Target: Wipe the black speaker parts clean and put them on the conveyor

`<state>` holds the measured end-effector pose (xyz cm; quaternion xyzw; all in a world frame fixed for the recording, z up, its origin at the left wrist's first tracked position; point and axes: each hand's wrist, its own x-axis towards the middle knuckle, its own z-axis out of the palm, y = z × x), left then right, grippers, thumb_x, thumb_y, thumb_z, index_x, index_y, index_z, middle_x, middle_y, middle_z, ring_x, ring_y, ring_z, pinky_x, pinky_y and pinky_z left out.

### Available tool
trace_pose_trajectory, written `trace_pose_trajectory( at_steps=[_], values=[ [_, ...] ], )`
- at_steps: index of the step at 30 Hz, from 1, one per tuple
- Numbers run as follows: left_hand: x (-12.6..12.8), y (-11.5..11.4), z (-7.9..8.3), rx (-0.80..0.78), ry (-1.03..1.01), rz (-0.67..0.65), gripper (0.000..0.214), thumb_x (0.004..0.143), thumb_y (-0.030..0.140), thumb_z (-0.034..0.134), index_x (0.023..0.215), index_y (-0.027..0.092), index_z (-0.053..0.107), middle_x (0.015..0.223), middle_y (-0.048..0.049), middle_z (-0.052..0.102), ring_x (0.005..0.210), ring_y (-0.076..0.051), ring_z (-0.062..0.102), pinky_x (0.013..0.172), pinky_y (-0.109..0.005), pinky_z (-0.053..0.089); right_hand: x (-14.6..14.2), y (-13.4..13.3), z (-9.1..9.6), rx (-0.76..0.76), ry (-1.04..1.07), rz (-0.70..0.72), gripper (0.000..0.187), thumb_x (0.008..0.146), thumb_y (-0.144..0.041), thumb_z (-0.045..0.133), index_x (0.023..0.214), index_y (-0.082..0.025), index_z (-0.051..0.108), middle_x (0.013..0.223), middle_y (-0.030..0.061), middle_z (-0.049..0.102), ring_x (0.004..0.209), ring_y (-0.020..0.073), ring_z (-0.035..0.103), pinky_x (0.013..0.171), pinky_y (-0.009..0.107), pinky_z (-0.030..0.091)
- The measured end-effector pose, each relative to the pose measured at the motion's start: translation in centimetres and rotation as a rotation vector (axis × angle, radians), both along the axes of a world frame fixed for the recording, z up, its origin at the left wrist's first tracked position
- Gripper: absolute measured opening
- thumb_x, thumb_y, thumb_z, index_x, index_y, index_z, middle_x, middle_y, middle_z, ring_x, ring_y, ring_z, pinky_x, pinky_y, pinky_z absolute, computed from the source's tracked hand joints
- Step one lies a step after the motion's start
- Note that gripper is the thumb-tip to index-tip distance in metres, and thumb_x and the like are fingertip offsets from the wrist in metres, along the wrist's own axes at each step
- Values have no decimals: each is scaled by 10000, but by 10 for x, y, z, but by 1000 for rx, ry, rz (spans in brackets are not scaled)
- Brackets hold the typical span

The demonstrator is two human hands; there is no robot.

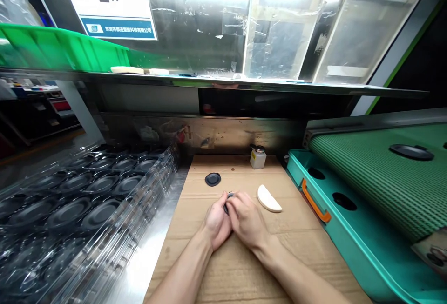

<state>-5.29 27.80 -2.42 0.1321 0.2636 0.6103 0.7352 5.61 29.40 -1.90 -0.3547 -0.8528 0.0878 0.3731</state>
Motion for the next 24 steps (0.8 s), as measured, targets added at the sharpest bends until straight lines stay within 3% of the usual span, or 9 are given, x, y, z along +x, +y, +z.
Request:
trace_pose_trajectory(
  at_steps=[4, 10, 14, 18, 22, 24],
  values=[
    [-3, 0, 1, 4, -5, -20, 257, 913, 303, 482, 975, 110, 640, 1026, -118, 668, 1020, -229, 615, 952, -348, 461, 11, -1, 1, -6, -62, 110, 160, 909, -175, 444, 852, -217, 588, 897, 48, 573, 875, 192, 518, 779, 321, 450],
    [-1, 1, 0, 49, -15, -50, 244, 915, 300, 478, 942, 121, 642, 1027, -113, 666, 1017, -230, 614, 936, -377, 472, 19, 8, 2, 19, -38, -12, 169, 918, -173, 429, 891, -210, 592, 895, 57, 579, 850, 191, 518, 770, 333, 450],
    [-2, 2, -2, 18, -43, -22, 237, 911, 295, 485, 935, 120, 643, 994, -113, 672, 1005, -227, 618, 932, -353, 474, 15, 5, 2, -2, -66, 118, 159, 915, -189, 454, 852, -221, 596, 879, 41, 580, 853, 182, 524, 771, 312, 451],
    [-3, 3, -3, 32, -28, -44, 252, 916, 303, 476, 941, 114, 642, 1005, -116, 671, 1008, -232, 619, 927, -363, 479, 18, 1, 5, -8, -67, -16, 158, 919, -194, 447, 866, -215, 594, 884, 53, 573, 846, 189, 522, 762, 322, 447],
    [-5, 2, -1, -12, -21, -26, 253, 909, 323, 490, 947, 126, 644, 991, -113, 676, 1017, -239, 620, 944, -370, 469, 16, -7, 8, -17, -119, 125, 157, 914, -192, 454, 900, -224, 607, 916, 46, 566, 882, 183, 506, 786, 307, 448],
    [-3, 1, -2, 22, -21, -36, 263, 911, 329, 488, 952, 124, 648, 998, -116, 676, 1033, -244, 613, 962, -376, 458, 14, -8, 8, -12, -121, 126, 190, 923, -181, 435, 950, -231, 616, 926, 48, 562, 887, 184, 497, 777, 303, 445]
  ],
)
